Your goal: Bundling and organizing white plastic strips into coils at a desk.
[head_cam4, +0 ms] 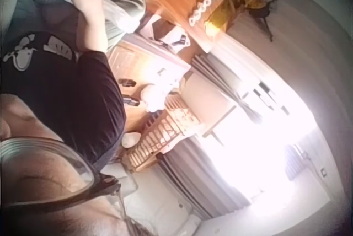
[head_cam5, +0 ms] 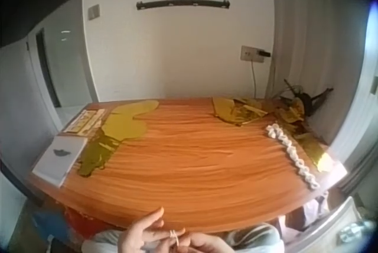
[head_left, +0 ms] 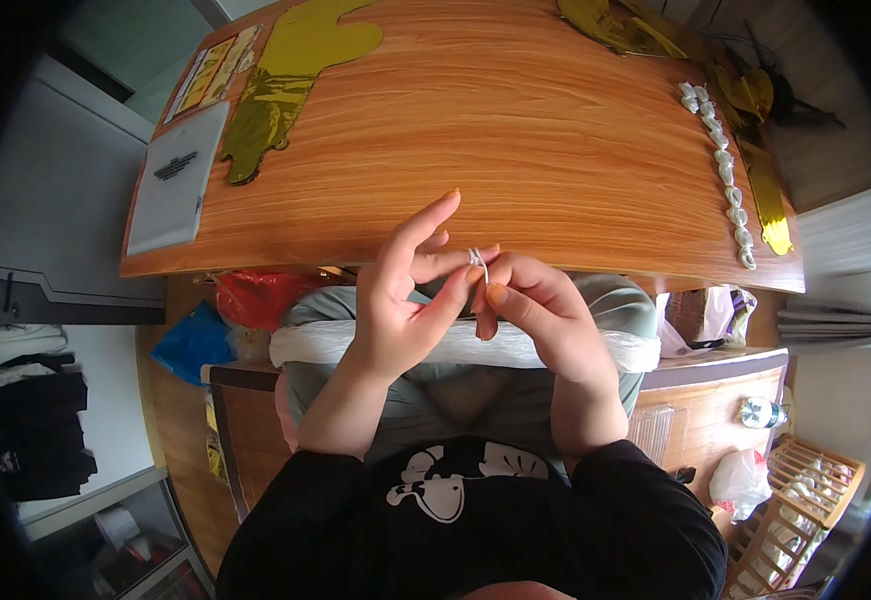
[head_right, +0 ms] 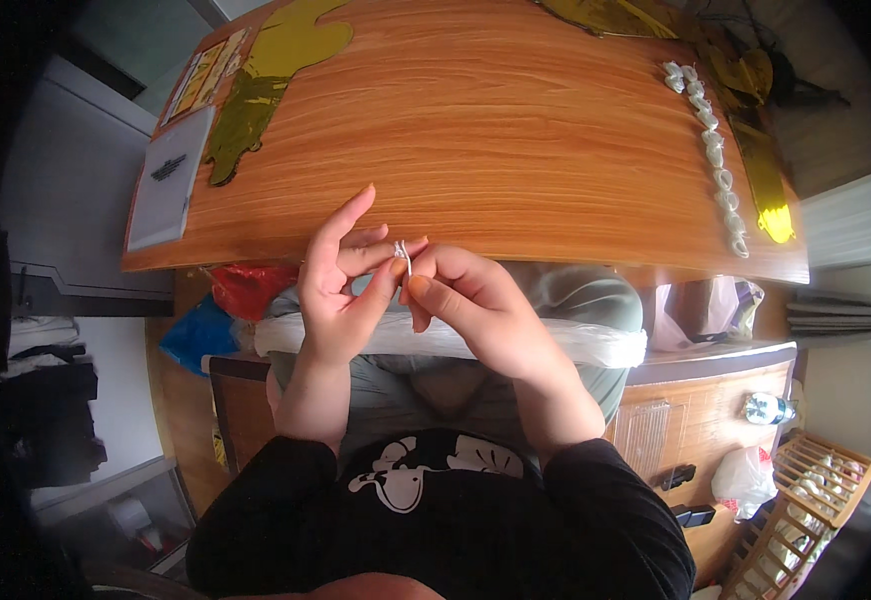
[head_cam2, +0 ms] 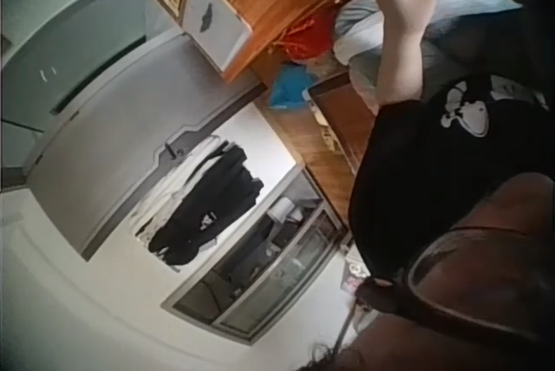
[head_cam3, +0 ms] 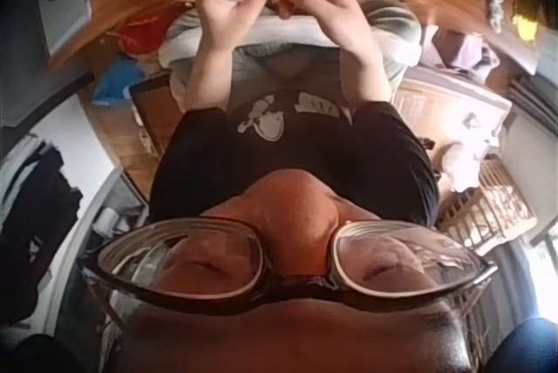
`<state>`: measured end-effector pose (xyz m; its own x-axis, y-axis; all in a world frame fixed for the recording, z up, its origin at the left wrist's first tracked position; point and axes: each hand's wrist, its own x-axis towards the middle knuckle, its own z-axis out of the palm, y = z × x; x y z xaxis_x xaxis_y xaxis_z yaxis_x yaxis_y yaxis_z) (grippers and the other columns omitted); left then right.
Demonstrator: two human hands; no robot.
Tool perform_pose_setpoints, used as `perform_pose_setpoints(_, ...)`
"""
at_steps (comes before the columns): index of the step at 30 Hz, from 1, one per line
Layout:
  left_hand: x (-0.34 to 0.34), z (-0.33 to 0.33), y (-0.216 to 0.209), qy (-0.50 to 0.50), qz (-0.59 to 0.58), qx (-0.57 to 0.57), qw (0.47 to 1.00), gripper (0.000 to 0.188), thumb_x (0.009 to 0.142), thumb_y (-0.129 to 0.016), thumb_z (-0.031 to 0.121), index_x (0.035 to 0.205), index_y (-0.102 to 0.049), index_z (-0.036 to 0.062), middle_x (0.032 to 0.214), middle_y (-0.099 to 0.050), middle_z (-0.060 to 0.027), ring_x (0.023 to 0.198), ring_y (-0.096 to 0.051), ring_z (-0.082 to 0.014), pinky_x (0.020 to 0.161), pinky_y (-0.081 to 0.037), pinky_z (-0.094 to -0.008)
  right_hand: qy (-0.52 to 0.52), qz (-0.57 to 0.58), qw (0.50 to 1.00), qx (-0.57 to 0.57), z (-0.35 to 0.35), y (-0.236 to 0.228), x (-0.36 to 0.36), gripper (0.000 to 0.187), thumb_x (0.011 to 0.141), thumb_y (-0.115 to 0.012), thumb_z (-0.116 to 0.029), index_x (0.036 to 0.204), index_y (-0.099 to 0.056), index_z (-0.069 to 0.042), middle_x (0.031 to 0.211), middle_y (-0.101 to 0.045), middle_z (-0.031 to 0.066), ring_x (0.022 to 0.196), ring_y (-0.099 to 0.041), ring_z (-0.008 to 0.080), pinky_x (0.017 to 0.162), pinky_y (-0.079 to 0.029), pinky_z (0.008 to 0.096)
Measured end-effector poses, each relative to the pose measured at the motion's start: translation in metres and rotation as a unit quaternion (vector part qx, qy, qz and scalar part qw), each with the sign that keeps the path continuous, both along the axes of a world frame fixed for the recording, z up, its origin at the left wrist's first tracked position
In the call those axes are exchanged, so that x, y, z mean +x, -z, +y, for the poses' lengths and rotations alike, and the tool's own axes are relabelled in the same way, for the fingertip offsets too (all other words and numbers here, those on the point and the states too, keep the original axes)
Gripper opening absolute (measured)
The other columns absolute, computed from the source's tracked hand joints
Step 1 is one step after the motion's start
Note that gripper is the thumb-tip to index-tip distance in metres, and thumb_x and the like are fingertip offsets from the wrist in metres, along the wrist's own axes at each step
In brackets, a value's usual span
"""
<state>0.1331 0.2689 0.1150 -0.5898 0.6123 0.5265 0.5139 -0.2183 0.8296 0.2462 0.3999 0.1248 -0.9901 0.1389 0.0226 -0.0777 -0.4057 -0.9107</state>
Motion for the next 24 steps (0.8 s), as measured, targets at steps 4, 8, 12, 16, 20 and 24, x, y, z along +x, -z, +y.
perform_pose_setpoints(4, 0.002, -0.002, 0.0, 0.079, -0.173, -0.006, 0.982, 0.053, 0.09, -0.058, 0.001, 0.138, -0.036, -0.0039, 0.109, -0.066, -0.0209, 0.096, -0.066, -0.016, 0.092, -0.048, -0.0334, 0.021, -0.003, 0.999, 0.026, -0.009, -0.006, 0.0, 0.016, 0.097, -0.053, -0.016, 0.094, -0.058, -0.001, 0.081, -0.058, 0.0032, 0.075, -0.055, 0.0116, 0.072, -0.045, 0.0261)
perform_pose_setpoints(8, 0.009, 0.001, -0.004, 0.085, -0.29, 0.052, 0.952, 0.053, 0.092, -0.06, 0.007, 0.139, -0.036, -0.0015, 0.097, -0.069, -0.0166, 0.092, -0.067, -0.0162, 0.09, -0.051, -0.0364, 0.101, 0.003, 0.973, 0.207, -0.021, -0.007, -0.003, 0.01, 0.095, -0.056, -0.009, 0.094, -0.059, 0.001, 0.078, -0.057, 0.0025, 0.07, -0.053, 0.0091, 0.062, -0.044, 0.0241)
perform_pose_setpoints(12, 0.01, 0.001, -0.002, 0.138, -0.443, 0.166, 0.87, 0.047, 0.094, -0.058, 0.013, 0.136, -0.04, 0.002, 0.079, -0.068, -0.0065, 0.076, -0.066, -0.0145, 0.091, -0.048, -0.0341, 0.061, -0.033, 0.982, 0.174, -0.014, -0.003, -0.004, 0.011, 0.094, -0.055, -0.01, 0.093, -0.06, 0.0, 0.078, -0.058, 0.0013, 0.066, -0.049, 0.0086, 0.061, -0.041, 0.0227)
perform_pose_setpoints(16, -0.017, -0.006, 0.01, 0.288, -0.352, 0.16, 0.876, 0.03, 0.097, -0.051, 0.02, 0.122, -0.049, 0.0035, 0.065, -0.057, 0.001, 0.059, -0.053, -0.0101, 0.075, -0.043, -0.031, -0.035, -0.015, 0.995, -0.093, 0.005, 0.008, -0.003, 0.018, 0.093, -0.054, -0.017, 0.089, -0.06, 0.001, 0.07, -0.052, 0.0017, 0.06, -0.042, 0.0085, 0.056, -0.034, 0.0238)
perform_pose_setpoints(20, -0.02, -0.015, -0.006, 0.017, 0.234, -0.064, 0.97, 0.051, 0.096, -0.05, 0.044, 0.128, -0.048, 0.0045, 0.085, -0.067, -0.0063, 0.077, -0.064, -0.0157, 0.095, -0.038, -0.0372, -0.058, -0.012, 0.993, -0.1, 0.002, -0.005, 0.001, 0.024, 0.096, -0.051, -0.02, 0.093, -0.06, 0.001, 0.066, -0.051, 0.0007, 0.06, -0.045, 0.0095, 0.057, -0.034, 0.0233)
perform_pose_setpoints(24, -0.006, -0.016, -0.01, 0.105, -0.027, 0.027, 0.994, 0.097, 0.086, -0.03, 0.075, 0.144, -0.013, -0.0011, 0.104, -0.067, -0.0211, 0.098, -0.066, -0.0267, 0.109, -0.026, -0.045, -0.125, -0.074, 0.989, 0.028, -0.001, -0.006, -0.003, 0.026, 0.099, -0.048, -0.021, 0.094, -0.062, 0.0, 0.069, -0.053, 0.0008, 0.062, -0.048, 0.0086, 0.058, -0.036, 0.0223)
